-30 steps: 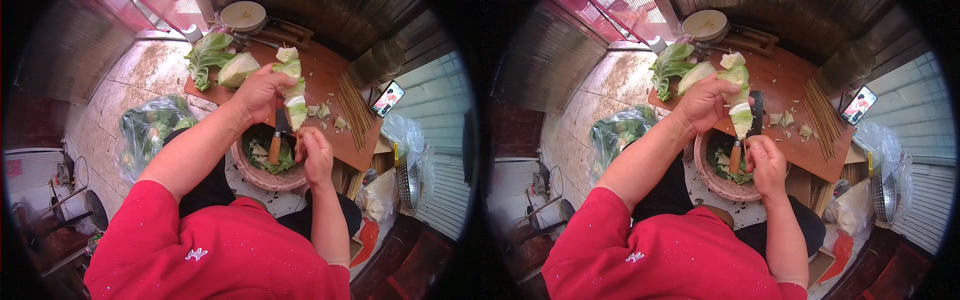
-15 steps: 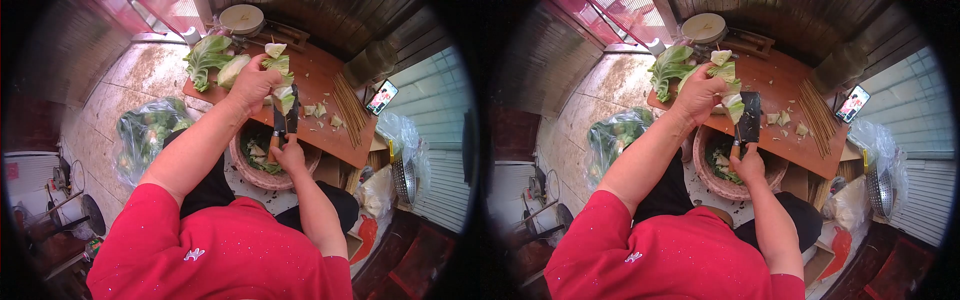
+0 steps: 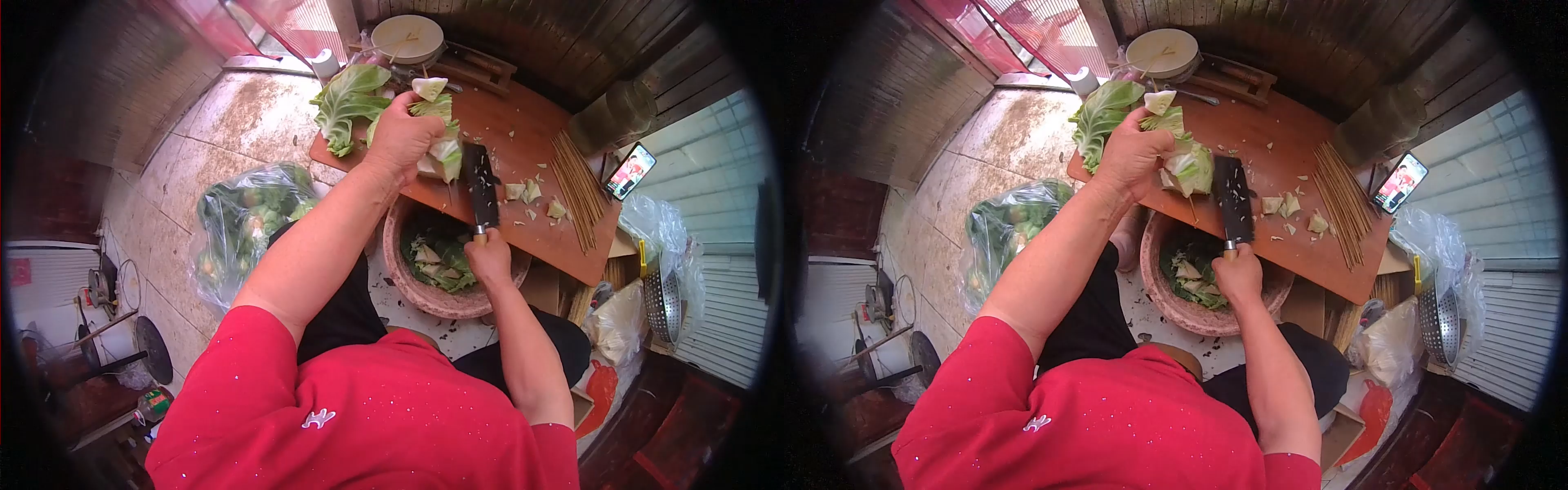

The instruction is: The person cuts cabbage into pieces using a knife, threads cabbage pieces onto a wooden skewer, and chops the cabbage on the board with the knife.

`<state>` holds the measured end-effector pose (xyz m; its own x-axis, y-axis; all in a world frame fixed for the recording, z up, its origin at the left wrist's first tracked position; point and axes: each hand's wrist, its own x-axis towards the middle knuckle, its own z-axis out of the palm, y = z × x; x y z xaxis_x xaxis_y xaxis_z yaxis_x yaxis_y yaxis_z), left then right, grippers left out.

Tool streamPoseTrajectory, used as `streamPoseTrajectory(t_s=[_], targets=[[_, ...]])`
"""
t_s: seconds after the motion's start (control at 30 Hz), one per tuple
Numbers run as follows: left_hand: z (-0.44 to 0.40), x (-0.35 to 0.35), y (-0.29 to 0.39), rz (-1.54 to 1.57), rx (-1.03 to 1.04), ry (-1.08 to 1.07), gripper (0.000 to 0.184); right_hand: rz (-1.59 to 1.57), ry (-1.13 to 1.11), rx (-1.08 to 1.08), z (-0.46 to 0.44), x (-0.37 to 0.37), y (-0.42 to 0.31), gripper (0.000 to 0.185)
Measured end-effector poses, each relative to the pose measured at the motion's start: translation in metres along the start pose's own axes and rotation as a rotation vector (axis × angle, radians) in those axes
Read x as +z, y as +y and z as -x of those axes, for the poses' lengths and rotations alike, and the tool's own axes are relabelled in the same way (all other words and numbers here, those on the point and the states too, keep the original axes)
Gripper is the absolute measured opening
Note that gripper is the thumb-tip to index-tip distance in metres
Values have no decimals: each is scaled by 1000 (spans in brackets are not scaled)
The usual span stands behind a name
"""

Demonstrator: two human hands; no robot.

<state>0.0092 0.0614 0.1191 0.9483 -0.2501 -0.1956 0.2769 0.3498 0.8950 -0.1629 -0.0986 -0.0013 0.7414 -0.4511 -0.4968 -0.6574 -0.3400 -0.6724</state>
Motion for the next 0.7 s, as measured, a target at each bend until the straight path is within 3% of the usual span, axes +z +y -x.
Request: streamPoseTrajectory(t_s=[0.07,0.13,0.17,0.23,0.37,0.43,0.5,0.6,0.7], targets=[[3,4,4,3,-1,10,56,-20,-19,-59,15,-10,-15,28],[5,6,3,2,-3,18,56,-413,-81,-74,33,-19,-34,18],[5,8,-1,3,12,9,55,-420,-79,-70,40,-25,-41,18],[8,15,-5,-3,22,-7,54,-409,-45,-406,53,-38,-51,13],[13,24,-12,-97,-2,-37,47,-333,-24,-470,64,-51,-62,12],[16,29,-14,-128,-18,-59,44,-182,14,-606,73,-54,-69,12],[20,35,-14,95,-30,-77,37,-166,51,-610,78,-54,-74,12],[15,31,-17,164,-44,-146,19,-112,107,-674,77,-56,-75,13],[14,28,-20,137,-26,-210,19,-53,134,-699,75,-59,-74,15]])
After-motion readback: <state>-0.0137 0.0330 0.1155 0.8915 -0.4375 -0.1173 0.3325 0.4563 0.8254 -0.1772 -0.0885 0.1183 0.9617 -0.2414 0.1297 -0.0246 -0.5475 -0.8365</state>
